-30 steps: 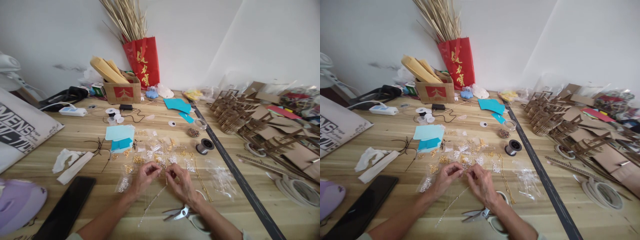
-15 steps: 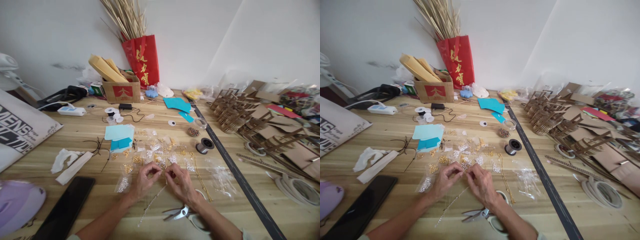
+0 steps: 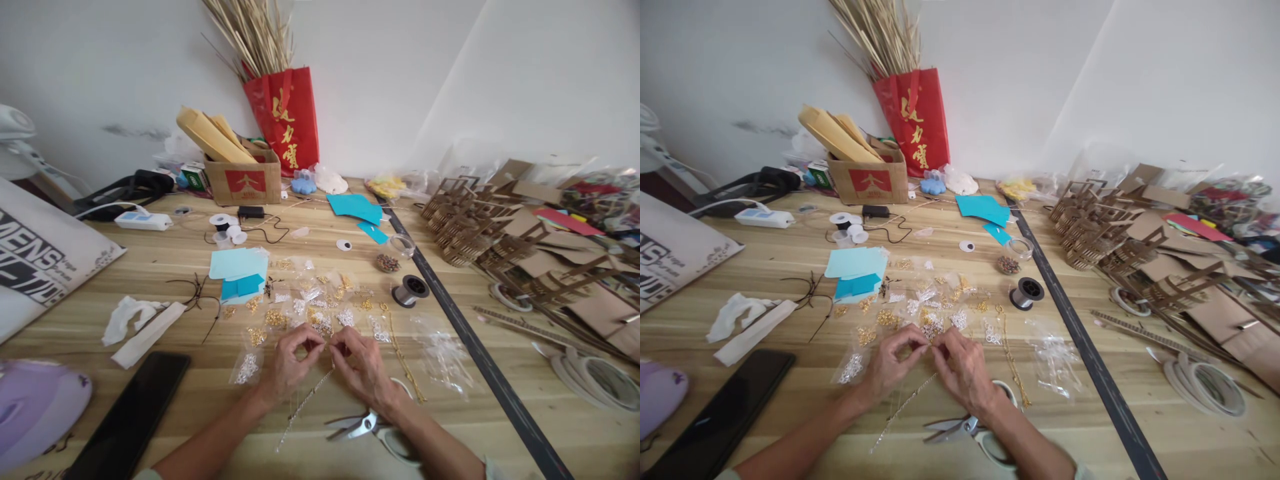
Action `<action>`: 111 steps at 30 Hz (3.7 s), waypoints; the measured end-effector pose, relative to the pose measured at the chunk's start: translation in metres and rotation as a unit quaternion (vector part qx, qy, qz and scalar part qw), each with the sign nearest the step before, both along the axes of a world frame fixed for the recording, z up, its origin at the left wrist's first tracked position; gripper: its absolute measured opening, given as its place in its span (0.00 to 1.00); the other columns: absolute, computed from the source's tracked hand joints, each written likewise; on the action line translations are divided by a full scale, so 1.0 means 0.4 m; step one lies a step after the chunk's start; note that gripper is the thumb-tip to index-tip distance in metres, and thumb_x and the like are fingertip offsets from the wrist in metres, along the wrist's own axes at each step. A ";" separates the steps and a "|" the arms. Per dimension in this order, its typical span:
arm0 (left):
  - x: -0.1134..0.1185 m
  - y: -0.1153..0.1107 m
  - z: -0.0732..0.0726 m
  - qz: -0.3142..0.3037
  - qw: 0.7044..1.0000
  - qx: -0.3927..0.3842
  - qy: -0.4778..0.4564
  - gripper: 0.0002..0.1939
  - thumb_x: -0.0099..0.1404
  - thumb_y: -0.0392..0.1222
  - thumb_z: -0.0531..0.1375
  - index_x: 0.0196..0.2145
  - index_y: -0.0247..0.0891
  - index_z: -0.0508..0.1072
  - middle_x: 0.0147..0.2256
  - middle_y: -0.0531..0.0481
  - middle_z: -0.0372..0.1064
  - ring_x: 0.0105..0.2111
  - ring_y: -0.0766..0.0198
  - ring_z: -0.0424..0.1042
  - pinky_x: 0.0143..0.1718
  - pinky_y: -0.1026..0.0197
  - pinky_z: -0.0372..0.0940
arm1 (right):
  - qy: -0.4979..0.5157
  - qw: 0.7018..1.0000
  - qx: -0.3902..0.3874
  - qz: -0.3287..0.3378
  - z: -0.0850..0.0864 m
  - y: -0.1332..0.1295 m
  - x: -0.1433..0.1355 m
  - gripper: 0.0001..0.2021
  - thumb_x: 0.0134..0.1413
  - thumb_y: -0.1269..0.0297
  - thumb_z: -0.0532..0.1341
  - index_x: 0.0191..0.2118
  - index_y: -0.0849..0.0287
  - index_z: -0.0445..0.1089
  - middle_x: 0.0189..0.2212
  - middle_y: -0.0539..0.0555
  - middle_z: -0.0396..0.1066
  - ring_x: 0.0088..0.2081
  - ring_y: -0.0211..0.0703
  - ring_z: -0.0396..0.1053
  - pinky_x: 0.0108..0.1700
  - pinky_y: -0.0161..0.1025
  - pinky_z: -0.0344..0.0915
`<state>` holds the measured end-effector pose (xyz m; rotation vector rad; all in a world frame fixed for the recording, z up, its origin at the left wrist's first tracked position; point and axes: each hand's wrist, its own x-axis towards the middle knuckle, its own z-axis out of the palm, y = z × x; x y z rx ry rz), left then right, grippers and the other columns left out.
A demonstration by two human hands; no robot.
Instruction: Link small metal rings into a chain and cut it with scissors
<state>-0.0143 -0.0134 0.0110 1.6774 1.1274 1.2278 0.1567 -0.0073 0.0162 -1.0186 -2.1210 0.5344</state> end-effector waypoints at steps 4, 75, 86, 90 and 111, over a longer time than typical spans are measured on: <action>0.000 -0.002 0.003 0.001 1.000 0.010 0.004 0.04 0.59 0.33 0.58 0.27 0.36 0.72 0.27 0.49 0.70 0.29 0.63 0.69 0.32 0.63 0.65 | 0.000 1.000 0.009 -0.001 0.001 -0.001 -0.001 0.04 0.60 0.70 0.54 0.34 0.57 0.64 0.25 0.50 0.66 0.24 0.36 0.64 0.26 0.33 0.59; -0.001 0.000 -0.014 -0.008 1.000 -0.018 -0.019 0.04 0.59 0.33 0.58 0.27 0.34 0.70 0.27 0.50 0.68 0.28 0.64 0.68 0.31 0.64 0.64 | -0.033 0.999 0.038 -0.001 0.000 -0.005 0.002 0.03 0.60 0.71 0.54 0.35 0.58 0.64 0.26 0.50 0.66 0.25 0.35 0.64 0.27 0.32 0.57; -0.002 -0.001 -0.012 -0.009 0.999 -0.033 -0.023 0.05 0.60 0.36 0.58 0.27 0.35 0.70 0.27 0.50 0.68 0.29 0.64 0.68 0.32 0.63 0.64 | -0.014 1.000 0.021 0.000 0.006 -0.004 0.001 0.04 0.60 0.71 0.54 0.34 0.58 0.65 0.26 0.50 0.66 0.25 0.35 0.64 0.27 0.32 0.58; -0.007 0.002 -0.015 -0.018 0.994 -0.093 -0.053 0.05 0.60 0.38 0.59 0.28 0.35 0.71 0.27 0.50 0.68 0.30 0.64 0.67 0.33 0.63 0.63 | 0.077 0.994 -0.076 -0.021 0.012 0.003 0.000 0.06 0.59 0.68 0.55 0.31 0.59 0.65 0.25 0.51 0.66 0.25 0.36 0.63 0.27 0.32 0.59; -0.014 0.009 0.002 -0.062 0.972 -0.179 -0.141 0.09 0.59 0.43 0.60 0.27 0.34 0.69 0.24 0.52 0.63 0.26 0.66 0.62 0.29 0.64 0.59 | 0.180 0.943 -0.280 0.004 0.013 0.005 -0.008 0.12 0.58 0.56 0.57 0.31 0.61 0.65 0.22 0.48 0.61 0.23 0.34 0.57 0.24 0.32 0.54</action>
